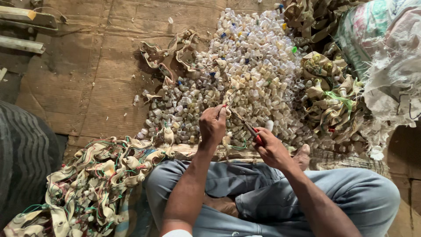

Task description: The person sits cross-legged on the floor and uses red-handled pliers to cut small white plastic caps off a long, tangled strip of wires. The removed caps are dropped onto a growing pile on the floor.

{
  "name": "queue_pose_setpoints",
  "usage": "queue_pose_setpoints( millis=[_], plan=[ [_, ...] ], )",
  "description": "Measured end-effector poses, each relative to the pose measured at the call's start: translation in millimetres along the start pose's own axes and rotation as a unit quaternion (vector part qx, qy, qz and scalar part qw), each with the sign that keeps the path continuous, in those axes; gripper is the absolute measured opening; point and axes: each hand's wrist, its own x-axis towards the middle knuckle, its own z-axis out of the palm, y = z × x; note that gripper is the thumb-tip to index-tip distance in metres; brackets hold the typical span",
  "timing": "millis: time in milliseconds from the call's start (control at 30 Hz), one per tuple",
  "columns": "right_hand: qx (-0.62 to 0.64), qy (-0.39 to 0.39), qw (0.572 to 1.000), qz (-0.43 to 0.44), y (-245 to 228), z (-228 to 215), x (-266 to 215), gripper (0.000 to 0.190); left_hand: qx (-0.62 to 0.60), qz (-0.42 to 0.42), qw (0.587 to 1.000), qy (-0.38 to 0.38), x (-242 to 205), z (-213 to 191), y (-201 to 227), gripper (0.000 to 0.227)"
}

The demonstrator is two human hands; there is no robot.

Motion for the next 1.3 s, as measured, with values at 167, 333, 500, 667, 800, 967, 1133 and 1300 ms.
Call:
queue_pose_setpoints(
  millis=[167, 333, 500, 667, 800, 967, 1133, 1300],
  plan=[
    [0.001, 0.012, 1.0, -0.026, 6, 5, 0, 0.021, 0.005, 0.012, 1.0, -0.008, 0, 3, -2, 0.017],
    [0.013, 0.025, 0.998, -0.063, 5, 7, -1, 0.03, 0.008, 0.044, 0.999, -0.006, -3, 4, -2, 0.016],
    [-0.01, 0.033, 0.998, -0.048, -3, 8, -1, 0.03, 0.014, 0.08, 0.996, -0.021, -3, 5, 0, 0.014],
    [-0.074, 0.056, 0.995, -0.038, -7, 7, -2, 0.038, 0.034, 0.115, 0.993, -0.019, -3, 1, 3, 0.015],
    [-0.106, 0.076, 0.991, -0.034, -13, 6, -1, 0.031, 0.044, 0.121, 0.991, -0.034, -2, 1, 2, 0.016],
    [-0.062, 0.07, 0.991, 0.098, -26, 9, 1, 0.053, 0.042, 0.105, 0.993, -0.036, -6, 9, -10, 0.016],
    [-0.064, 0.082, 0.994, 0.027, -19, 11, 5, 0.032, 0.024, 0.088, 0.995, -0.045, -9, 14, -19, 0.017],
    [0.003, 0.092, 0.994, 0.056, -1, 34, 10, 0.023, -0.02, 0.044, 0.998, -0.046, -5, 7, -6, 0.018]
  ],
)
